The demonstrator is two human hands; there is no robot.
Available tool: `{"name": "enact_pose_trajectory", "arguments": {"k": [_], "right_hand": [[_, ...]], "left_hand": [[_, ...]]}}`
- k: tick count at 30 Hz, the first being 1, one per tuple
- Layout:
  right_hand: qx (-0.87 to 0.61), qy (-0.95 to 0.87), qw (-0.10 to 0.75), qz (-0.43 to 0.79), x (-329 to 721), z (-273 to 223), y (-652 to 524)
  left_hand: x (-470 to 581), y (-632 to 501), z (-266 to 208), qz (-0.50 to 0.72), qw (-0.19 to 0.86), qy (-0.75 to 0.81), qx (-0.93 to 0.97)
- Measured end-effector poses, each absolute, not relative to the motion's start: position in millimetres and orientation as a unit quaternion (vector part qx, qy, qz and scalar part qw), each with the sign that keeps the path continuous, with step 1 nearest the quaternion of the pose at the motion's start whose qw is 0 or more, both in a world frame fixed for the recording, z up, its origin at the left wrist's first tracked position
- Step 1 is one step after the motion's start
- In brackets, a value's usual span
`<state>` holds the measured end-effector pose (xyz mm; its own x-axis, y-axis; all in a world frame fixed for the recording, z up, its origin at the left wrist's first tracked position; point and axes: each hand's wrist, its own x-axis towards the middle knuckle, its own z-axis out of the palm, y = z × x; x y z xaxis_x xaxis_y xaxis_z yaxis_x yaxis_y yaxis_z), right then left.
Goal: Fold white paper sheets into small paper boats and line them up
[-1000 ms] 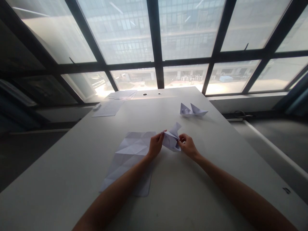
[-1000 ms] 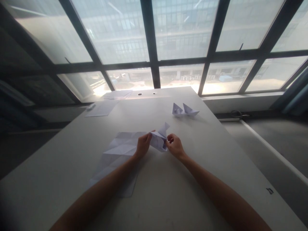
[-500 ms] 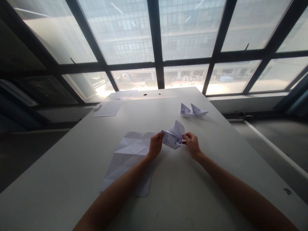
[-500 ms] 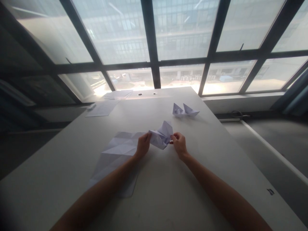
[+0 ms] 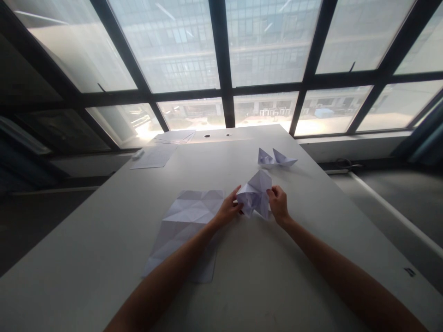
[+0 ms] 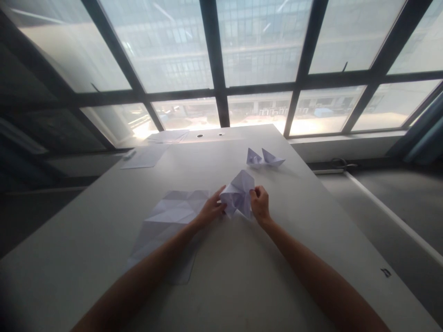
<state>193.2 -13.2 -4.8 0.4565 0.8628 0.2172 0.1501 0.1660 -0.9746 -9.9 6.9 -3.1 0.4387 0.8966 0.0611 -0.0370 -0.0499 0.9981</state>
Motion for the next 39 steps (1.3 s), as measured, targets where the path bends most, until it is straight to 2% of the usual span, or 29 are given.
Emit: {"name": "enact_pose_trajectory", "arguments": {"k": [8, 14, 21, 27, 31, 39], "right_hand": [[-0.553, -0.396, 0.595, 0.43, 204.0, -14.3, -4.9], [-0.588, -0.449, 0.586, 0.332, 201.6, -21.0, -6.2], [-0.581, -0.525, 0.569, 0.251, 194.4, -8.7, -17.5], [-0.575, -0.575, 0.519, 0.264, 189.9, -10.9, -21.1], [-0.568, -0.593, 0.507, 0.262, 187.6, -15.0, -20.9], [-0.588, -0.554, 0.548, 0.219, 192.6, -13.2, -18.0]], "left_hand": [[-12.1, 16.7, -13.3, 0.449, 0.625, 0.382, 0.512], [-12.2, 16.3, -9.4, 0.471, 0.681, 0.364, 0.427], [-11.6, 15.4, -8.4, 0.486, 0.662, 0.361, 0.443], [-12.0, 16.6, -10.2, 0.536, 0.606, 0.38, 0.449], [-12.4, 21.0, -15.0, 0.549, 0.61, 0.402, 0.407], [-13.4, 26.9, -7.6, 0.579, 0.633, 0.368, 0.359]]}}
